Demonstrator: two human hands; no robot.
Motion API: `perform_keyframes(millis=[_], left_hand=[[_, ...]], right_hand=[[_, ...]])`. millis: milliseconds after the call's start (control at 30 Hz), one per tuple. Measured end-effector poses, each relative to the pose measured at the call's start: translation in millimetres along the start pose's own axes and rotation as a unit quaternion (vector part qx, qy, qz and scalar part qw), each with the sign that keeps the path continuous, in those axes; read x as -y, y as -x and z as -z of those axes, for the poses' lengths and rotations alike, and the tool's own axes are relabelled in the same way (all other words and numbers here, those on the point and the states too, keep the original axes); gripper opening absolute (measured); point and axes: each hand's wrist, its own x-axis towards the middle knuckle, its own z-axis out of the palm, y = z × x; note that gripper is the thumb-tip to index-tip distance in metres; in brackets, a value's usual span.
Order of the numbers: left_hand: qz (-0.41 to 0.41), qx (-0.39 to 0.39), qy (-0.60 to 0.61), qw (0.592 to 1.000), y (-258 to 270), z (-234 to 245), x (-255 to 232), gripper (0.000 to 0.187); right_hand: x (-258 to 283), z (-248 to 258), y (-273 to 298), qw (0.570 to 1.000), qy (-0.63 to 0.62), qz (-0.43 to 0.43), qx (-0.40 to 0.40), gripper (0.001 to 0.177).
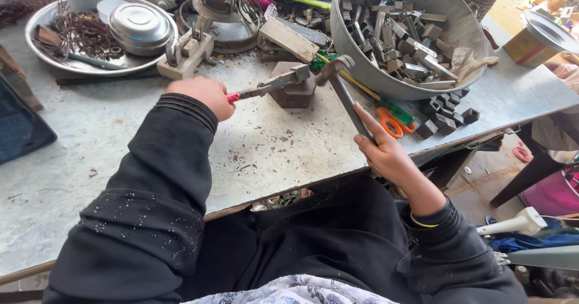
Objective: The person uses pliers to hold a small metal piece on an anvil and repeatedly strikes it with a hammer to shape or flatten it. They then pick up another metal component, inspect it, and continue hammering it on the anvil.
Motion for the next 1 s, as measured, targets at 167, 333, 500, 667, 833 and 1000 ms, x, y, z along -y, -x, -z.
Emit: perform_keyframes(millis=[167, 333, 500, 667, 833, 1000], left_hand=[[-0.078, -0.249, -0.102, 0.960, -2.8, -10.2, 7.9, 0.019], [-0.119, -0.371, -0.192, 0.901, -20.9, -23.3, 12.4, 0.013], [-0.136, -0.409, -0.241, 0.870, -28.0, -26.3, 19.3, 0.013], [-0.153, -0.438, -0.244, 0.852, -24.1, -27.1, 19.9, 0.011], [-0.164, -0.486, -0.270, 0.815, -24.5, -18.3, 23.2, 0.006], [-0.167, -0.513, -0.319, 0.779, -24.9, -17.3, 24.8, 0.006]], right_hand=[[-4.9, -3.2, 4.0, 0.996, -0.084, -0.023, -0.003, 0.069], [-2.2, 29.9, 14.9, 0.985, -0.040, 0.141, -0.097, 0.058], [3.6, 30.7, 0.8, 0.905, -0.122, 0.327, -0.243, 0.058], [-12.8, -19.6, -31.3, 0.936, 0.127, 0.313, -0.098, 0.061], [-7.5, -0.8, -6.0, 0.998, -0.038, -0.022, 0.040, 0.067], [8.1, 41.3, -5.1, 0.978, -0.116, 0.164, -0.057, 0.056]])
